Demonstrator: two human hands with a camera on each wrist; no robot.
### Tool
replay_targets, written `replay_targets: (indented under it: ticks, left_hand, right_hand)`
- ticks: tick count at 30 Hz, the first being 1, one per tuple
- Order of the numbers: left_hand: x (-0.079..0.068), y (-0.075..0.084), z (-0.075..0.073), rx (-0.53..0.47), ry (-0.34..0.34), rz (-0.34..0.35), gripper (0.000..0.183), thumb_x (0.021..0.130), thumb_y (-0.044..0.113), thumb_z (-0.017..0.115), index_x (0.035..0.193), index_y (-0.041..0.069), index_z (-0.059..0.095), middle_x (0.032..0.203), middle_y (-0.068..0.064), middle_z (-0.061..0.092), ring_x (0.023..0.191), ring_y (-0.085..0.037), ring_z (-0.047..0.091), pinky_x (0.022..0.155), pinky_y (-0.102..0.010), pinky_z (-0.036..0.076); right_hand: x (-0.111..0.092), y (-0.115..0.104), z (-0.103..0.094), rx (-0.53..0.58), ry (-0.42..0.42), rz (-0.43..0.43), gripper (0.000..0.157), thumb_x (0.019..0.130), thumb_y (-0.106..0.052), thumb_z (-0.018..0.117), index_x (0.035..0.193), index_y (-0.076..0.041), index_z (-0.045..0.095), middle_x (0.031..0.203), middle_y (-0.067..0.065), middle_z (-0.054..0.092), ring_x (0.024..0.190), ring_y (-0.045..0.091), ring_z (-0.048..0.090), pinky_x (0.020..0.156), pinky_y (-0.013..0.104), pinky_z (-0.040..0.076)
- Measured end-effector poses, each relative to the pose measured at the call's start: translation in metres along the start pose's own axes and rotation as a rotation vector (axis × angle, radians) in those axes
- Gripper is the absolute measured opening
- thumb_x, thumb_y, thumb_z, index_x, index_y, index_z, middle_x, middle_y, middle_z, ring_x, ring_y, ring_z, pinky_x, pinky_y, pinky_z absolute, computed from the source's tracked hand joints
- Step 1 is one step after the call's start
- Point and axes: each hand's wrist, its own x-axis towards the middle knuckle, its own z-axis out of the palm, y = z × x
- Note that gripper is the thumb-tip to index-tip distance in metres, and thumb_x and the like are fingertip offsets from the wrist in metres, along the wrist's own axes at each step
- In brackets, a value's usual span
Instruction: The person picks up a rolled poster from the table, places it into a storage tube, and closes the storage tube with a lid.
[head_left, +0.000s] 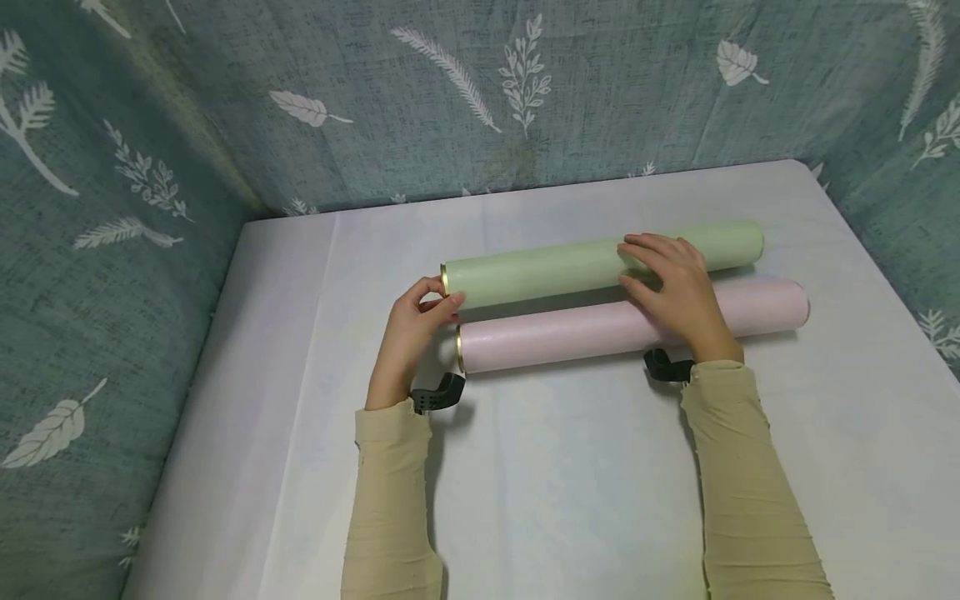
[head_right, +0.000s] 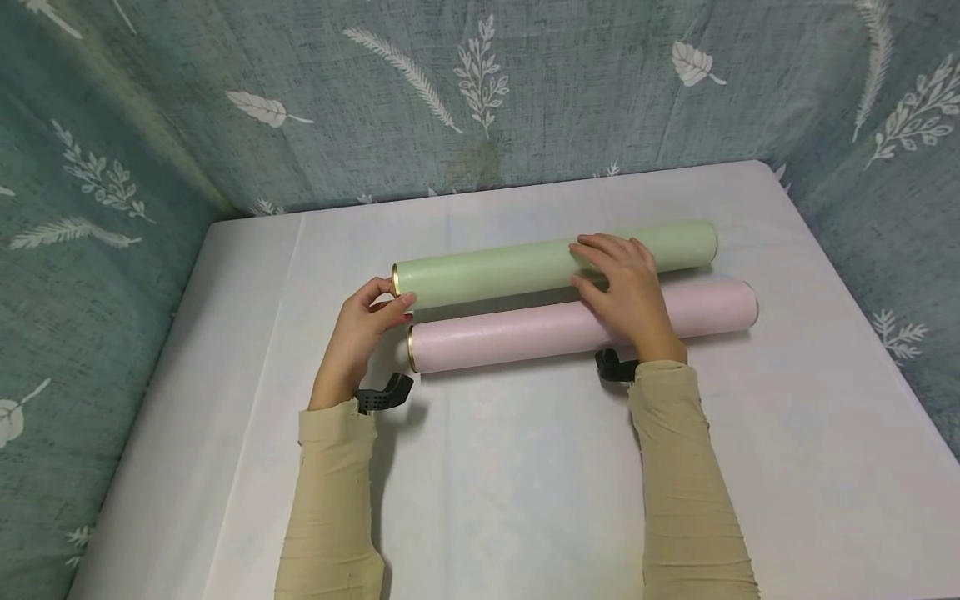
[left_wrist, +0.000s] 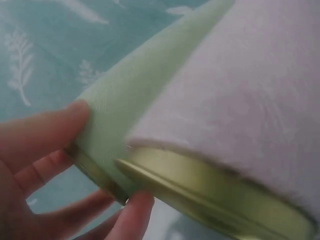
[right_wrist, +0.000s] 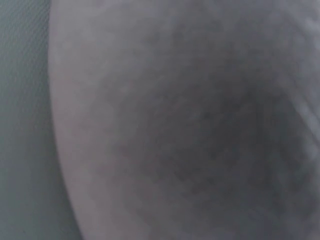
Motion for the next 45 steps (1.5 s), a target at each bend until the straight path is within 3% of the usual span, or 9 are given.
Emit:
replay_targets:
  ticks: [6,12,17,22,31,35,39,43,45]
  left_hand:
    - [0.006,-0.01,0.0,-0.05,0.017,-0.001,0.028,0.077,0.025,0.07,0.091,0.009,0.052,0.124,0.002,0.048,0.102,-0.02,0.055,0.081,-0.029,0.047]
    - [0.015,-0.017,-0.002,0.005,0.034,-0.008,0.027,0.08,0.022,0.067,0.094,0.006,0.05,0.13,-0.003,0.045,0.11,-0.02,0.05,0.084,-0.03,0.045]
    - [0.023,-0.019,0.003,0.084,0.062,-0.043,0.028,0.084,0.02,0.063,0.099,0.002,0.049,0.123,-0.012,0.051,0.102,-0.021,0.056,0.079,-0.027,0.048]
    - [0.024,-0.02,0.005,0.095,0.089,-0.104,0.03,0.083,0.023,0.064,0.102,0.003,0.051,0.109,-0.009,0.057,0.093,-0.018,0.058,0.076,-0.026,0.048]
    - [0.02,-0.006,-0.008,0.103,0.009,-0.123,0.043,0.086,0.033,0.058,0.12,0.008,0.047,0.125,-0.01,0.047,0.106,-0.022,0.052,0.084,-0.035,0.046]
    - [0.025,0.012,-0.015,0.266,0.068,-0.005,0.044,0.087,0.04,0.054,0.122,0.015,0.048,0.127,-0.004,0.048,0.11,-0.02,0.049,0.087,-0.038,0.042]
    - [0.029,0.03,-0.027,0.492,0.158,0.147,0.043,0.09,0.041,0.048,0.128,0.021,0.046,0.131,0.0,0.045,0.116,-0.021,0.045,0.089,-0.042,0.039]
    - [0.029,0.039,-0.048,0.8,0.142,0.229,0.045,0.095,0.028,0.04,0.139,0.021,0.031,0.14,-0.005,0.035,0.123,-0.028,0.037,0.094,-0.047,0.034]
    - [0.029,0.041,-0.061,0.948,0.129,0.228,0.048,0.097,0.026,0.037,0.142,0.018,0.023,0.143,-0.009,0.028,0.126,-0.032,0.031,0.097,-0.052,0.027]
  right_hand:
    - [0.004,-0.002,0.001,-0.061,-0.11,0.02,0.047,0.083,-0.031,0.063,0.126,-0.017,0.052,0.133,0.002,0.043,0.126,0.021,0.032,0.105,0.047,0.009]
    - [0.007,-0.004,0.005,-0.099,-0.154,0.022,0.044,0.084,-0.031,0.062,0.125,-0.017,0.053,0.134,0.002,0.042,0.125,0.024,0.031,0.104,0.048,0.01]
    - [0.008,-0.003,0.006,-0.133,-0.195,0.028,0.041,0.085,-0.032,0.06,0.123,-0.018,0.054,0.136,0.003,0.039,0.126,0.026,0.029,0.103,0.05,0.011]
    - [0.006,-0.001,0.006,-0.143,-0.231,0.025,0.036,0.087,-0.031,0.057,0.121,-0.02,0.055,0.137,0.003,0.037,0.126,0.029,0.028,0.102,0.052,0.011]
    - [0.01,-0.004,-0.002,-0.136,-0.205,0.05,0.033,0.087,-0.026,0.059,0.118,-0.014,0.057,0.131,0.006,0.044,0.124,0.029,0.03,0.1,0.052,0.017]
    - [0.022,-0.006,-0.016,-0.154,-0.197,0.075,0.038,0.087,-0.027,0.058,0.122,-0.012,0.054,0.131,0.009,0.044,0.125,0.029,0.03,0.1,0.051,0.018]
    - [0.033,-0.006,-0.039,-0.174,-0.238,0.1,0.05,0.091,-0.034,0.049,0.135,-0.01,0.039,0.14,0.013,0.031,0.13,0.03,0.02,0.103,0.05,0.012]
    - [0.038,0.001,-0.072,-0.29,-0.307,0.114,0.051,0.096,-0.027,0.039,0.139,-0.002,0.028,0.144,0.02,0.02,0.133,0.033,0.013,0.103,0.053,0.012]
    - [0.041,0.008,-0.089,-0.366,-0.362,0.124,0.049,0.097,-0.023,0.034,0.139,0.0,0.023,0.144,0.022,0.017,0.133,0.034,0.01,0.1,0.057,0.012]
